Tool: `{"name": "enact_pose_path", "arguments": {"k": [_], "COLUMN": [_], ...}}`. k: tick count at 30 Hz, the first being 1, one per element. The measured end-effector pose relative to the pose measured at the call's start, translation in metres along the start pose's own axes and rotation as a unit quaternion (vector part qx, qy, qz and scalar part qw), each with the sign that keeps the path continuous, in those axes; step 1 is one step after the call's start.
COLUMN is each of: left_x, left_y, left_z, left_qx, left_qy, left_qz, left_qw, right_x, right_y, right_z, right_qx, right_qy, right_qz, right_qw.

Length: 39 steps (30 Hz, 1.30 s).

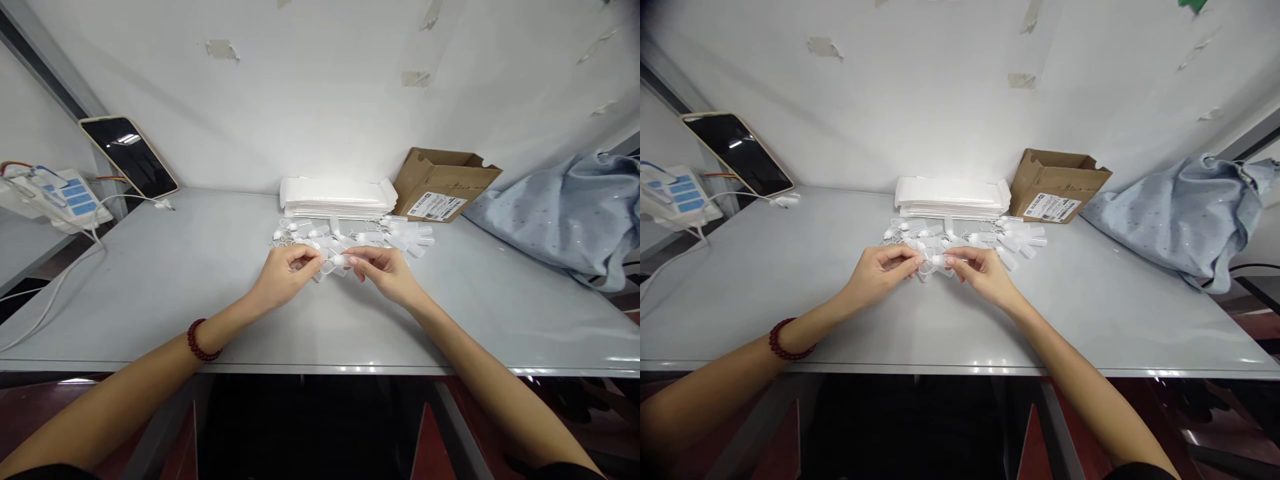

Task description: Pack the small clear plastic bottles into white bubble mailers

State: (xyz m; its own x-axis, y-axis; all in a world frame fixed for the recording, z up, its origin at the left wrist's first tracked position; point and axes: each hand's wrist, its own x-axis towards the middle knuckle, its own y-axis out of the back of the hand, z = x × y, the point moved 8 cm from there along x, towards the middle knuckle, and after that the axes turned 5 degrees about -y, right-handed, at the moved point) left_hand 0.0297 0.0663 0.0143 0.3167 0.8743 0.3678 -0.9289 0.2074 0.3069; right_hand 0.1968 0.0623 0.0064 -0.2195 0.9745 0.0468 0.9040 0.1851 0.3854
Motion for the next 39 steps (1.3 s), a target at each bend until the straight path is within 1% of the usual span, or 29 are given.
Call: {"name": "enact_pose_path", "arguments": {"k": [7, 18, 24, 26, 29, 34, 39], "left_x": [-0.001, -0.001, 0.0, -0.001, -0.001, -0.001, -0.001], "left_y": [-0.001, -0.003, 0.003, 0.004, 0.003, -0.002, -0.004], "left_z": [0.001, 0.0, -0.003, -0.004, -0.003, 0.003, 0.0], "left_qx": [0.008, -0.018, -0.025, -0.024, -0.024, -0.023, -0.028], "left_qy": [-0.01, -0.004, -0.003, 0.004, 0.008, -0.005, 0.005], "left_qz": [-0.002, -0.01, 0.025, 0.028, 0.021, 0.002, -0.008], "left_qw": [1.0, 1.0, 0.999, 0.999, 0.999, 1.0, 1.0], "right_x": [-0.001, -0.002, -0.001, -0.001, -0.001, -0.001, -0.002], "right_y": [-0.002, -0.003, 0.007, 0.008, 0.008, 0.004, 0.0], "right_z": [0.001, -0.004, -0.009, -0.01, -0.009, -0.006, -0.006], "right_qx": [0.004, 0.02, 0.023, 0.019, 0.013, 0.012, 0.002], "right_qy": [0.0, 0.008, 0.029, 0.032, 0.029, 0.021, 0.014], "right_qz": [0.002, -0.009, 0.01, 0.013, 0.009, -0.001, -0.005], "right_qw": [1.0, 1.0, 0.999, 0.999, 0.999, 1.0, 1.0]}}
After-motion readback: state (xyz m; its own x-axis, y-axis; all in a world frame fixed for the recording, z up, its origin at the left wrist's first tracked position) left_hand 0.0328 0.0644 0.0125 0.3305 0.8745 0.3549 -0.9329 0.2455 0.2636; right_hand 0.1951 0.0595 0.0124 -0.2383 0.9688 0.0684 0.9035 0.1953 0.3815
